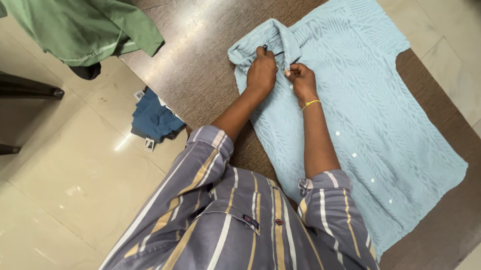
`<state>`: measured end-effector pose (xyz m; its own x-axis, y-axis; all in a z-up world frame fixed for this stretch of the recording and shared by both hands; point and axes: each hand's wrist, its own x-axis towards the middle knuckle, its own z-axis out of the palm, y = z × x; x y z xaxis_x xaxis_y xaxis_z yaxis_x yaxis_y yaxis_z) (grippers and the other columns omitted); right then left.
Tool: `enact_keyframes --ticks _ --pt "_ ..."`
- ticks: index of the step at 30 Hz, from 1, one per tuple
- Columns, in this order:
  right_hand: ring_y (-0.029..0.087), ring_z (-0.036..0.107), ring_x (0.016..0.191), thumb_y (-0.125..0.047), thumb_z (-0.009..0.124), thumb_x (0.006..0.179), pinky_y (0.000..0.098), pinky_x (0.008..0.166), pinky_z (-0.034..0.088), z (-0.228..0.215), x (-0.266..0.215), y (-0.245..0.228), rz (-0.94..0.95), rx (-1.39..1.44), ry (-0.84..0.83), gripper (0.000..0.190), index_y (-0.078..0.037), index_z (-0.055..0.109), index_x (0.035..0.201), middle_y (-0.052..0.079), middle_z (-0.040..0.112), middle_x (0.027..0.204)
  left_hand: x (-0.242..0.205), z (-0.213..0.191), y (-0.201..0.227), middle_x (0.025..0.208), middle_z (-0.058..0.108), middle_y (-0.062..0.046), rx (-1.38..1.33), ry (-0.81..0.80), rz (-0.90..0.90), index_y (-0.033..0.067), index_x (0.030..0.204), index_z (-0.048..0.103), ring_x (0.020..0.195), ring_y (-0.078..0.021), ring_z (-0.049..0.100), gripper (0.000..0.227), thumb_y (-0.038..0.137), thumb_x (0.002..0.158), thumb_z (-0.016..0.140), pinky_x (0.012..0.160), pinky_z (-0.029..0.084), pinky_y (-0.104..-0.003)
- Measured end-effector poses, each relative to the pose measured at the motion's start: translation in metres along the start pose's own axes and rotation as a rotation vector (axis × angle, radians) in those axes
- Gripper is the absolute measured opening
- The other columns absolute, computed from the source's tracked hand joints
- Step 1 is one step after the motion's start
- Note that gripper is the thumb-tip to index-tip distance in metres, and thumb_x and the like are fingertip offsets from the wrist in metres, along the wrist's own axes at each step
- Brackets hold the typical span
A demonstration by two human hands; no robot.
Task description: The person buttons and folds a light-blue long-sleeved shirt on a table.
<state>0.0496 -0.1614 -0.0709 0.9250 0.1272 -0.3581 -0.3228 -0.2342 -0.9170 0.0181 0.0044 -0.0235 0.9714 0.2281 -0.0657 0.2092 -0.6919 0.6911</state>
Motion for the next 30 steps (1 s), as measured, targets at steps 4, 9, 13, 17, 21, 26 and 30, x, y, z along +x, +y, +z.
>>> enact_keyframes --ticks 4,9,13,17,21,26,30 --pt "0.008 0.061 0.079 -0.005 0.074 0.093 0.0243 0.071 0.050 -0.002 -0.003 -0.001 0.020 -0.023 -0.019 0.009 -0.001 0.072 0.101 0.002 0.072 0.090 -0.004 0.011 -0.005 0.122 0.053 -0.027 0.119 0.036 0.107 -0.0092 0.106 0.061 0.092 -0.0399 0.071 0.017 -0.001 0.092 0.061 0.076 0.060 -0.045" --pt "0.009 0.065 0.080 -0.001 0.075 0.089 0.0241 0.074 0.053 -0.002 0.003 0.007 -0.004 0.011 -0.021 0.009 -0.001 0.072 0.098 0.004 0.074 0.091 -0.002 -0.006 0.019 0.123 0.051 -0.027 0.226 -0.032 0.090 -0.0118 0.101 0.061 0.092 -0.0377 0.070 0.027 0.008 0.084 0.066 0.073 0.061 -0.043" --pt "0.010 0.064 0.080 0.004 0.070 0.086 0.0258 0.074 0.055 -0.005 0.001 0.018 -0.008 0.121 -0.091 0.013 0.000 0.072 0.098 0.003 0.073 0.092 -0.023 -0.006 0.029 0.120 0.054 -0.026 0.175 0.045 0.073 -0.0135 0.101 0.060 0.092 -0.0380 0.070 0.023 0.007 0.091 0.065 0.070 0.060 -0.044" --pt "0.009 0.065 0.082 0.003 0.073 0.089 0.0244 0.079 0.055 -0.004 0.010 0.010 -0.068 0.126 -0.066 0.007 0.000 0.071 0.095 0.003 0.073 0.092 -0.019 -0.017 0.017 0.115 0.057 -0.024 -0.017 0.077 0.029 -0.0065 0.099 0.064 0.094 -0.0405 0.068 0.023 0.014 0.091 0.070 0.077 0.055 -0.049" --pt "0.009 0.063 0.081 0.004 0.075 0.089 0.0244 0.077 0.051 -0.004 -0.001 0.009 -0.082 0.059 -0.027 0.006 0.001 0.074 0.093 0.002 0.068 0.090 -0.023 -0.026 0.017 0.115 0.059 -0.017 -0.127 0.008 -0.062 -0.0023 0.097 0.065 0.097 -0.0372 0.068 0.024 0.021 0.093 0.071 0.082 0.053 -0.049" --pt "0.009 0.064 0.080 0.003 0.074 0.089 0.0240 0.078 0.052 0.000 -0.006 -0.002 -0.042 0.072 0.010 0.006 0.000 0.074 0.094 0.002 0.072 0.089 -0.019 -0.026 0.017 0.115 0.059 -0.015 -0.157 -0.041 -0.110 -0.0002 0.098 0.065 0.101 -0.0351 0.067 0.024 0.022 0.091 0.072 0.084 0.053 -0.048" --pt "0.009 0.064 0.080 0.002 0.075 0.090 0.0245 0.078 0.053 -0.002 -0.003 0.002 -0.030 0.074 0.007 0.007 -0.001 0.074 0.096 0.002 0.073 0.090 -0.011 -0.005 0.001 0.122 0.054 -0.017 -0.081 -0.098 -0.040 0.0003 0.097 0.069 0.104 -0.0362 0.065 0.020 0.018 0.089 0.069 0.087 0.053 -0.046"
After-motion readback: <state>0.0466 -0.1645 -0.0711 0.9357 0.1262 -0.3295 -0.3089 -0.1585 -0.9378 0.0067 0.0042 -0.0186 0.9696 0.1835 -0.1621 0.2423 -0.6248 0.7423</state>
